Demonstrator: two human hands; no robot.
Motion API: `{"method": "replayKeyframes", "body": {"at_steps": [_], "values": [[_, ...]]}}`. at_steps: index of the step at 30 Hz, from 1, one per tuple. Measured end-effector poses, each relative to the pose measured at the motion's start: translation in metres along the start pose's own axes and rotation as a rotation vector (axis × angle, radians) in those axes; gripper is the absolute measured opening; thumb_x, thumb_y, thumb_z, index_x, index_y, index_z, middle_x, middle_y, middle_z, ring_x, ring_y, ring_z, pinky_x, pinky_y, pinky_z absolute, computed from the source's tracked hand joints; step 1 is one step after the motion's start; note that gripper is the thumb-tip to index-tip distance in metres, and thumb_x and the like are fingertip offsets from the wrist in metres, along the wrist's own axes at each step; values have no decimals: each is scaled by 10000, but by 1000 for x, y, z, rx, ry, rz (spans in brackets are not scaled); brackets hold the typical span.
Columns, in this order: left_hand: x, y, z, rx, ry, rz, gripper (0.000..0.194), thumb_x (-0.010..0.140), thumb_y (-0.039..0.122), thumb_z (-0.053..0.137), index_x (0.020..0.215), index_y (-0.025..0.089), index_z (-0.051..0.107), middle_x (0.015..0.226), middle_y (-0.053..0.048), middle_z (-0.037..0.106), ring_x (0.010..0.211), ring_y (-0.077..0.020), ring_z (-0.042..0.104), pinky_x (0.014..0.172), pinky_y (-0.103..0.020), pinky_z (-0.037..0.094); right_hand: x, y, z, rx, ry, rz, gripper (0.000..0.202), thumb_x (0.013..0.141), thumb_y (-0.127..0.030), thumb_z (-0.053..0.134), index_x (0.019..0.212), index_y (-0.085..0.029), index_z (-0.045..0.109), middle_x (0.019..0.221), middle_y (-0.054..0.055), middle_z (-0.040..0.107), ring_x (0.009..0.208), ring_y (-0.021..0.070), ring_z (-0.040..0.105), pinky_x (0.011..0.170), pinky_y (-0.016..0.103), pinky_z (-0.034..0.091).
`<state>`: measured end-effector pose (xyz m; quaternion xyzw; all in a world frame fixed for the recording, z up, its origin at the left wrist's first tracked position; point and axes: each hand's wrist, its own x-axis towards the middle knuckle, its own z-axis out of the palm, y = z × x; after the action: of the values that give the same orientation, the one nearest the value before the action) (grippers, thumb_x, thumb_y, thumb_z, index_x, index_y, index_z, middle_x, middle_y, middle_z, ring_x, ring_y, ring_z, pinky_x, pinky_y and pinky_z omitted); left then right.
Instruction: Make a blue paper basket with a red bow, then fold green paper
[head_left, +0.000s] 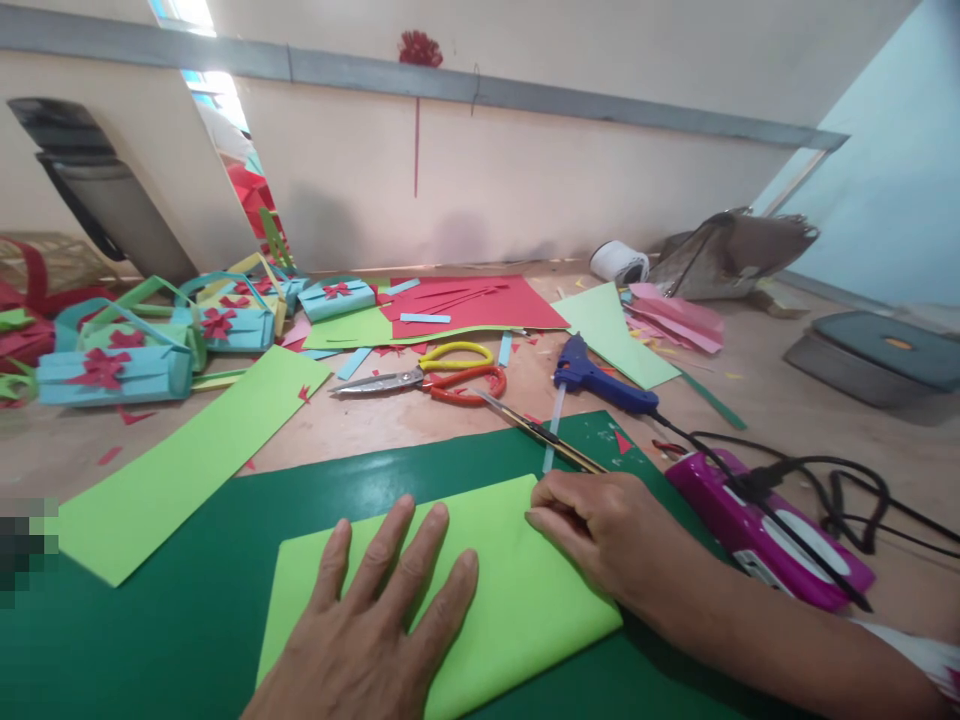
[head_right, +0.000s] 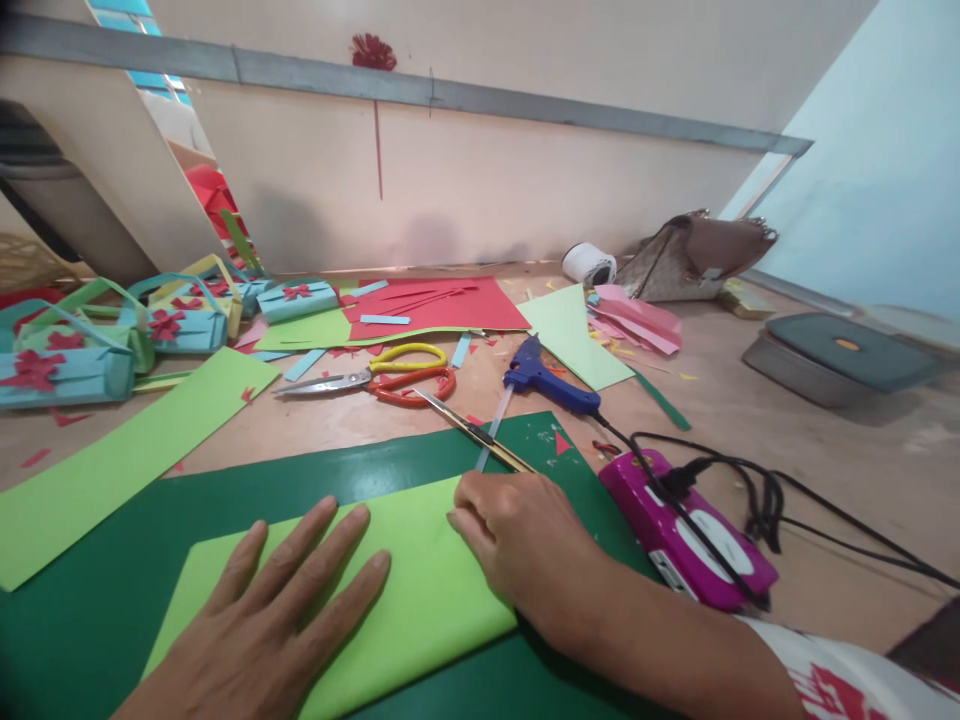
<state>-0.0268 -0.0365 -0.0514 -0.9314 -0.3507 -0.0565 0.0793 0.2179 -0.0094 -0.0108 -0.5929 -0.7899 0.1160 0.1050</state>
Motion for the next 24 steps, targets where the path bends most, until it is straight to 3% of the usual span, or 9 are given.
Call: {"method": "replayKeyframes", "body": {"at_steps": [3, 6, 9, 12, 14, 16, 18, 21, 24], "values": [[-2, -6, 7, -82, -1, 33, 850, 767, 802, 233, 1442, 288, 288, 1513, -129, 245, 1374, -428, 105, 1002, -691, 110, 1, -1, -4, -94, -27, -1, 169, 867, -230, 524, 727, -193, 610, 658, 3, 643, 607, 148, 583, 569, 248, 340], [-3, -11, 8, -192, 3, 110, 850, 747, 811, 285, 1459, 366, 154, 1519, -161, 201, 1349, -502, 115, 904, -787, 124, 5, -5, -10, -237, -56, 12, 168, 873, -263, 538, 749, -203, 634, 713, 16, 669, 671, 182, 619, 570, 263, 333], [0, -9, -9, -278, -100, 87, 796, 757, 790, 328, 1439, 431, 128, 1515, -175, 186, 1335, -535, 97, 835, -824, 172, 9, -11, -19, -336, -86, 13, 190, 890, -256, 517, 770, -197, 652, 776, 35, 678, 733, 203, 636, 575, 273, 343], [5, -3, -34, -314, -271, -6, 714, 817, 733, 317, 1437, 419, 152, 1524, -152, 144, 1360, -477, 38, 912, -793, 143, 6, -23, -28, -372, -63, -30, 152, 880, -207, 533, 800, -178, 659, 846, 51, 679, 773, 207, 636, 618, 285, 392], [6, 0, -43, -325, -317, -25, 701, 835, 719, 296, 1441, 413, 119, 1532, -131, 78, 1365, -450, -7, 939, -780, 104, -6, -33, -30, -368, 6, -143, 112, 867, -216, 566, 841, -156, 657, 882, 67, 680, 821, 222, 632, 703, 320, 431], [5, 1, -46, -330, -334, -30, 685, 862, 693, 256, 1448, 392, 66, 1535, -107, 19, 1372, -416, -43, 971, -756, 72, -24, -43, -25, -346, 110, -332, 190, 869, -300, 578, 914, -131, 652, 925, 91, 687, 878, 244, 626, 817, 386, 437], [4, 1, -44, -332, -347, -45, 651, 898, 650, 198, 1457, 353, 49, 1536, -87, -7, 1381, -378, -58, 1007, -720, 55, -44, -51, -12, -291, 167, -501, 399, 859, -460, 557, 1033, -109, 634, 996, 109, 691, 926, 257, 626, 889, 427, 426], [4, 1, -41, -330, -353, -95, 570, 944, 562, 114, 1462, 324, 92, 1538, -46, -1, 1397, -325, -43, 1048, -670, 50, -67, -56, 13, -286, 265, -555, 701, 816, -659, 457, 1112, -43, 613, 1083, 181, 673, 1048, 304, 598, 914, 446, 432], [5, 3, -40, -321, -326, -134, 498, 973, 473, 122, 1455, 348, 125, 1539, -7, 22, 1405, -292, -13, 1065, -647, 74, -75, -61, 29, -347, 219, -558, 806, 799, -711, 403, 1221, -42, 560, 1200, 238, 603, 1112, 348, 568, 889, 484, 449]]}}
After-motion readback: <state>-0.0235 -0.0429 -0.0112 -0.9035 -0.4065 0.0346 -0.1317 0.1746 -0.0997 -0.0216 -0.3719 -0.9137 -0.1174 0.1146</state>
